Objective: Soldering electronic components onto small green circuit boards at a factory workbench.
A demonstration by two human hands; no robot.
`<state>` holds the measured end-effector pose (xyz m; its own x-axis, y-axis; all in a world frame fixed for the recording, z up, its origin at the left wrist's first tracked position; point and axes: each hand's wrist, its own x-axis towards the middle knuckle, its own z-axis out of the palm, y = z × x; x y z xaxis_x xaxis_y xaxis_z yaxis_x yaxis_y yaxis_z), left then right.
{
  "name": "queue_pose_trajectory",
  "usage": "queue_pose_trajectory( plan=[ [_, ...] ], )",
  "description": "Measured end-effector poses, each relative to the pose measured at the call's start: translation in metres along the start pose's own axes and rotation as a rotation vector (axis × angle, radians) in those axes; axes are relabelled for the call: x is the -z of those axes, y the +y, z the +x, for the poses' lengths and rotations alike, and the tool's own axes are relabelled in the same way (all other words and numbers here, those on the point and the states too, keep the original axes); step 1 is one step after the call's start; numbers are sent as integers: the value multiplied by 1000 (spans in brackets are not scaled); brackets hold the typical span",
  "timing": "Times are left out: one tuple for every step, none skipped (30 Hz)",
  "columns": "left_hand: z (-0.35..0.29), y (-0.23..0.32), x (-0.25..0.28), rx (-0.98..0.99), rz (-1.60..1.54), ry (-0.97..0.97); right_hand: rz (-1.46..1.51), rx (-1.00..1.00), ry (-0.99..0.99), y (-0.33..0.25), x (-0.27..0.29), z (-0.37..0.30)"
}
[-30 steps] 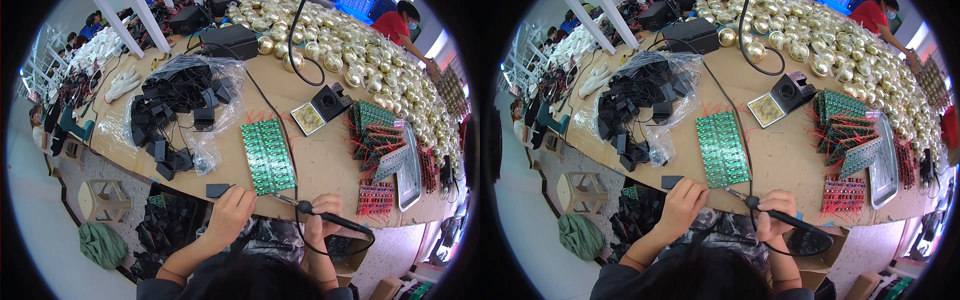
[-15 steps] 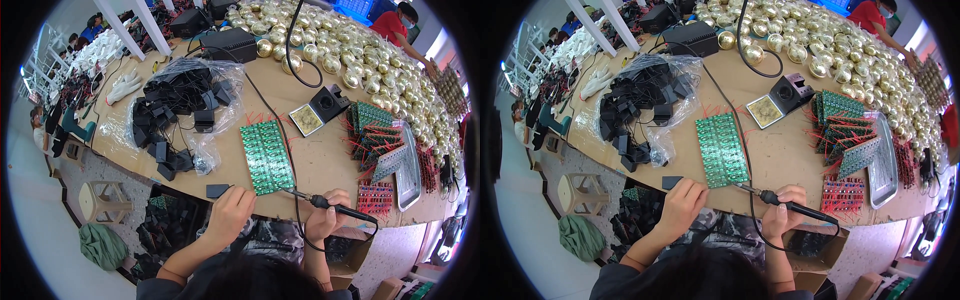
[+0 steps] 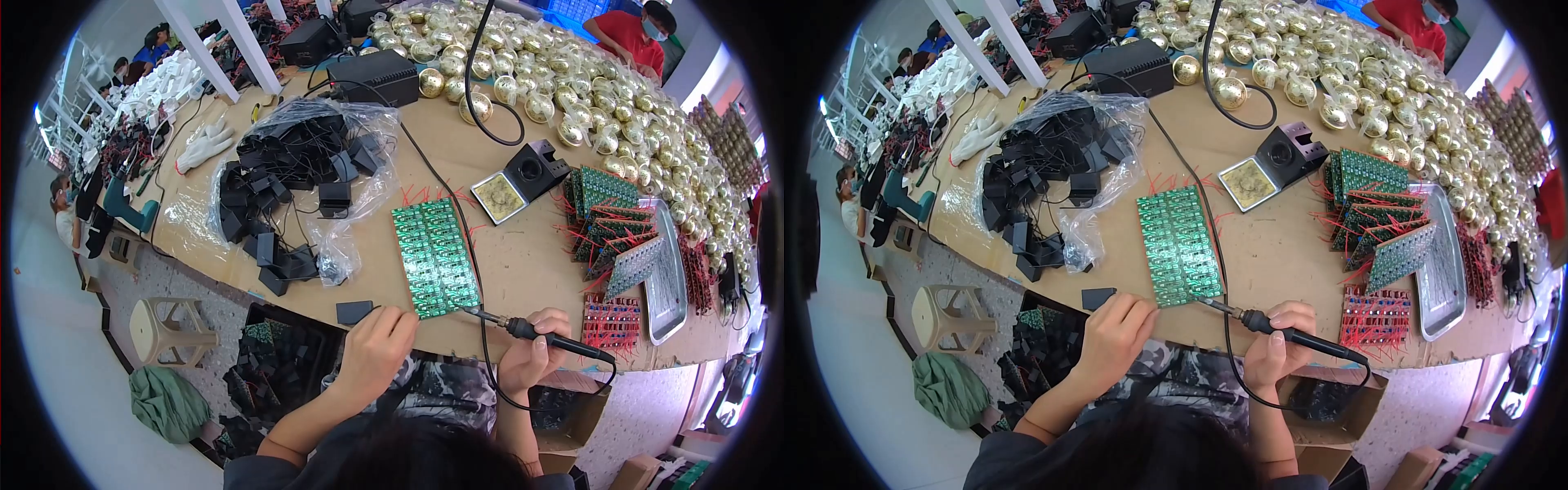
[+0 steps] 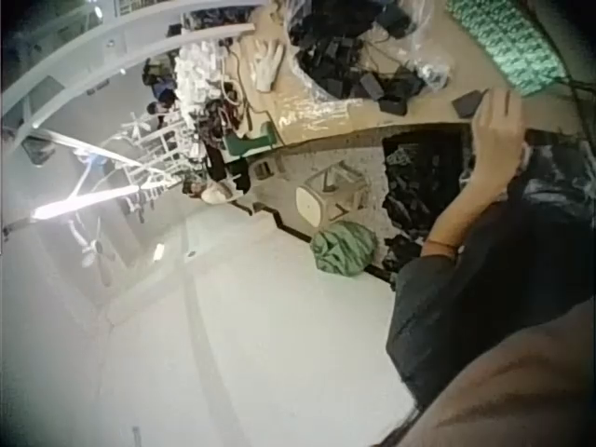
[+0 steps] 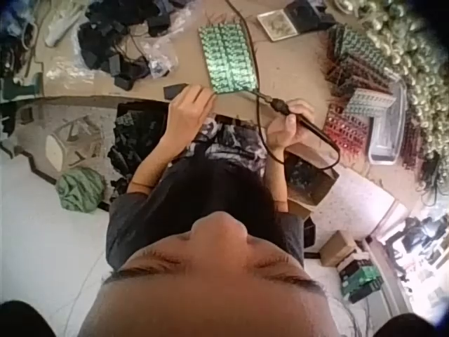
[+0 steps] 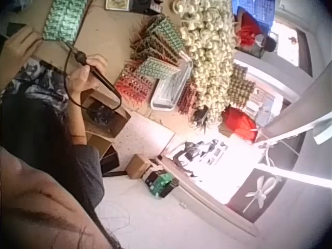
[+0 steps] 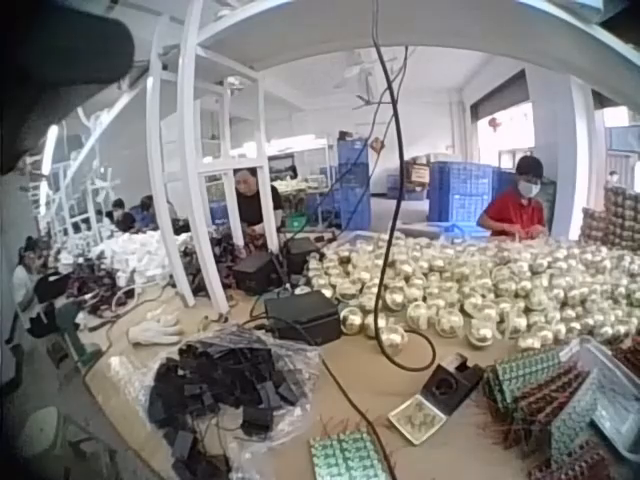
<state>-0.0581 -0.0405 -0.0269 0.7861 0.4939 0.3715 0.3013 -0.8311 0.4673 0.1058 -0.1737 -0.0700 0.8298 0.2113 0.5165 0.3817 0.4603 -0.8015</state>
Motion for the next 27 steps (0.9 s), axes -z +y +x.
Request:
queue_pose_trajectory(
  plan=[
    [0, 0, 0, 0, 0, 0, 4, -4, 3, 0, 0, 0],
    [-1, -1, 0, -2, 3, -1, 9, -8, 5, -1, -1, 0],
    [-2, -1, 1, -3, 6, -2, 10, -8, 4, -2, -1, 0],
    [-2, 0, 1, -4, 6, -2, 15, -13, 8, -3, -2, 0],
    [-1, 1, 1, -17, -10, 48, 20, -17, 11, -3, -2, 1],
    [-2, 3, 2, -31, -27, 99, 21, -17, 11, -4, -2, 0],
    [-5, 5, 3, -32, -27, 98, 20, -13, 42, -3, -2, 0],
    [-11, 7, 6, -120, 22, 235, 18, -8, 73, -3, -2, 0],
    [-20, 9, 9, -208, 71, 371, 18, -8, 75, -2, -1, 1],
    [-30, 6, 10, -165, 122, 420, 23, -28, 97, -2, -1, 1],
    [-33, 0, 10, -166, 121, 419, 29, -49, 120, -2, -1, 0],
    [-31, -4, 10, -32, 117, 424, 27, -50, 121, -2, -1, 0],
    [-29, -8, 12, 104, 114, 429, 25, -48, 115, -2, -1, 1],
    [-27, -11, 17, 104, 157, 349, 22, -46, 109, -2, -1, 2],
    [-24, -13, 16, 104, 154, 348, 20, -46, 109, -2, -1, 2],
    [-24, -15, 15, 87, 142, 349, 25, -51, 105, -2, -1, 1],
    [-23, -16, 14, 70, 130, 350, 30, -55, 101, -2, 0, 1],
    [-22, -18, 12, 71, 129, 349, 29, -56, 99, -3, 0, 1],
    [-19, -20, 9, 49, 99, 331, 30, -55, 99, -2, -1, 2],
    [-18, -21, 7, 26, 68, 312, 30, -55, 98, -2, -1, 2],
    [-17, -19, 6, 25, 66, 313, 28, -53, 98, -2, -1, 2],
    [-16, -16, 6, 22, 46, 317, 30, -54, 86, -2, -1, 2],
    [-15, -12, 5, 19, 26, 322, 32, -56, 75, -1, -1, 2],
    [-10, -7, 6, 17, 22, 320, 28, -53, 77, 0, -1, 2],
    [-5, 1, 8, -33, 34, 266, 10, -46, 68, 1, 0, 1],
    [0, 7, 8, -82, 46, 212, -9, -38, 58, 1, 0, 1],
    [2, 11, 6, -83, 43, 211, -12, -37, 59, 1, -1, 1]
  ],
)
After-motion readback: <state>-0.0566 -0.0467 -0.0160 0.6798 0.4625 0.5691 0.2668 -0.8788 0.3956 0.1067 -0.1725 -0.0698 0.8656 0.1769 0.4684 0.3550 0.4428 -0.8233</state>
